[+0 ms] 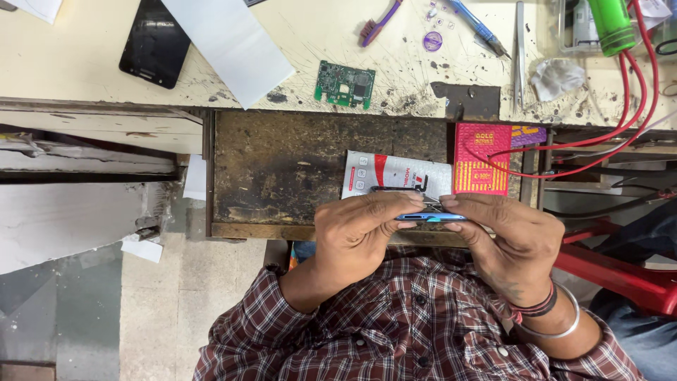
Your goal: The person presses a screen assembly onto an opened smartphone body on the bench, then picks up the phone and powers it on to view the display. They set it back down and use a blue pry tool to work along the edge of the screen assembly.
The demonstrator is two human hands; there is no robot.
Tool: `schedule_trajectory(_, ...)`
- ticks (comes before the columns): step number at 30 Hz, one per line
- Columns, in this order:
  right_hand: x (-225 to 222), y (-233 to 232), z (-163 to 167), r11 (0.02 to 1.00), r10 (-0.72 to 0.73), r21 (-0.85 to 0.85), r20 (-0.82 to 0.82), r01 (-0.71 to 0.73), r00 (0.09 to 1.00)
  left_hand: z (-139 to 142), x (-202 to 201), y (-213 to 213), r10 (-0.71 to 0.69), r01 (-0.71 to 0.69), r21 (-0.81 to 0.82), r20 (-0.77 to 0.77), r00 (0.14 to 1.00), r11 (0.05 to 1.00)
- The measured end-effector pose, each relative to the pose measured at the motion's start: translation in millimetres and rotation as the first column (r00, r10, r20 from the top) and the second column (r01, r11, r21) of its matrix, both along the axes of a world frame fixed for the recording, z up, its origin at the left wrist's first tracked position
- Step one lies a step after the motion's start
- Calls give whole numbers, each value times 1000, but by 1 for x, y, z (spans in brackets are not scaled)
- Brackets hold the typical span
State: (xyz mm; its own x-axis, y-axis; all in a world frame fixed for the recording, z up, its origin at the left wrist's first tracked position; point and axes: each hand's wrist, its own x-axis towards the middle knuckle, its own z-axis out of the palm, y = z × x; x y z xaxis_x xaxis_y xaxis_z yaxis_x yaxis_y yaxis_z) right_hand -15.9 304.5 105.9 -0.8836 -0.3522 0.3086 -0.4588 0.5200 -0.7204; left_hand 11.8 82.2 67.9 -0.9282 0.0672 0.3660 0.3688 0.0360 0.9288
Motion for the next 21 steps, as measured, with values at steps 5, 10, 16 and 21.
schedule_trajectory(5,0,4,-4,1000,-10,13,-45,10,999,1,-3,2,-2,1,-30,-26,1000,1000)
schedule_trajectory(10,-2,4,-4,999,-6,31,-61,7,998,-1,-5,2,10,-13,-64,-54,998,998)
schedule_trajectory(16,-4,2,5,998,19,64,-64,-15,998,-3,-6,2,-25,21,-62,-63,998,998)
schedule_trajectory(21,-5,-2,13,994,44,103,-131,-30,990,0,-7,8,31,-52,-148,-140,990,988)
